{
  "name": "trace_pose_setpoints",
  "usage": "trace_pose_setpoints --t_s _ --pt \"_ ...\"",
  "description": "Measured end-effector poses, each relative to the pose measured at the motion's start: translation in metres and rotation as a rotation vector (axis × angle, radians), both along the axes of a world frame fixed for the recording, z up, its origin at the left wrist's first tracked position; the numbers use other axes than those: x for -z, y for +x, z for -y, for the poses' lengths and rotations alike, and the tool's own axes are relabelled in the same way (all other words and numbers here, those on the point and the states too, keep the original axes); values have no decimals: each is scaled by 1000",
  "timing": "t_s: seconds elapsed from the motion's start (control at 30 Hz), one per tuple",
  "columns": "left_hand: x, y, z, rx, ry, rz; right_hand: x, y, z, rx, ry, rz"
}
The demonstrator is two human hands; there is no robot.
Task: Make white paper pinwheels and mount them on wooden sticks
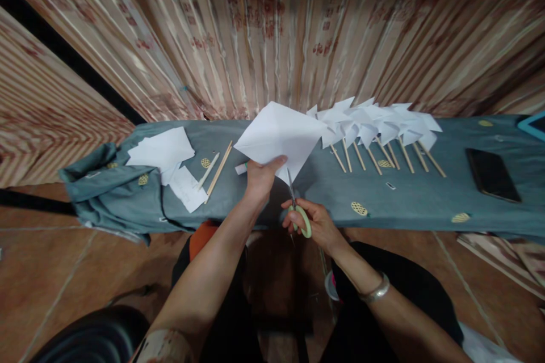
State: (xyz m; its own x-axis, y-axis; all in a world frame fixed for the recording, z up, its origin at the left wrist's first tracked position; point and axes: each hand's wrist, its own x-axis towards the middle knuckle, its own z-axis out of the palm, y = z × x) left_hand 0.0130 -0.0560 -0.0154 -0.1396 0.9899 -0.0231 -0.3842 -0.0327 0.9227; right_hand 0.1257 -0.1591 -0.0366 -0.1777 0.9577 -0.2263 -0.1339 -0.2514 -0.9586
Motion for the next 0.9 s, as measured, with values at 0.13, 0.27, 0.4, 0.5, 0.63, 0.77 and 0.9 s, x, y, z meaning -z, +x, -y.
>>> trace_pose_setpoints --t_s 0.13,0.27,0.4,0.5,0.63,0.77,0.9 --pt "1 0 0 4 25 -8 0 0 -1 -8 1 8" --pt "2 0 -1 -1 11 -7 2 0 -2 -18 -3 0" --pt "3 0 -2 -4 5 -6 4 -1 -2 -5 -1 -1" --pt "3 0 -2 2 2 -6 4 -2 -1 8 -3 4" --pt "2 -1 -2 -5 7 -6 5 -3 -1 28 -10 14" --pt "3 -1 -1 4 2 3 5 -4 0 36 -16 16" --pt "2 -1 -1 4 -8 15 3 -4 0 46 -23 22"
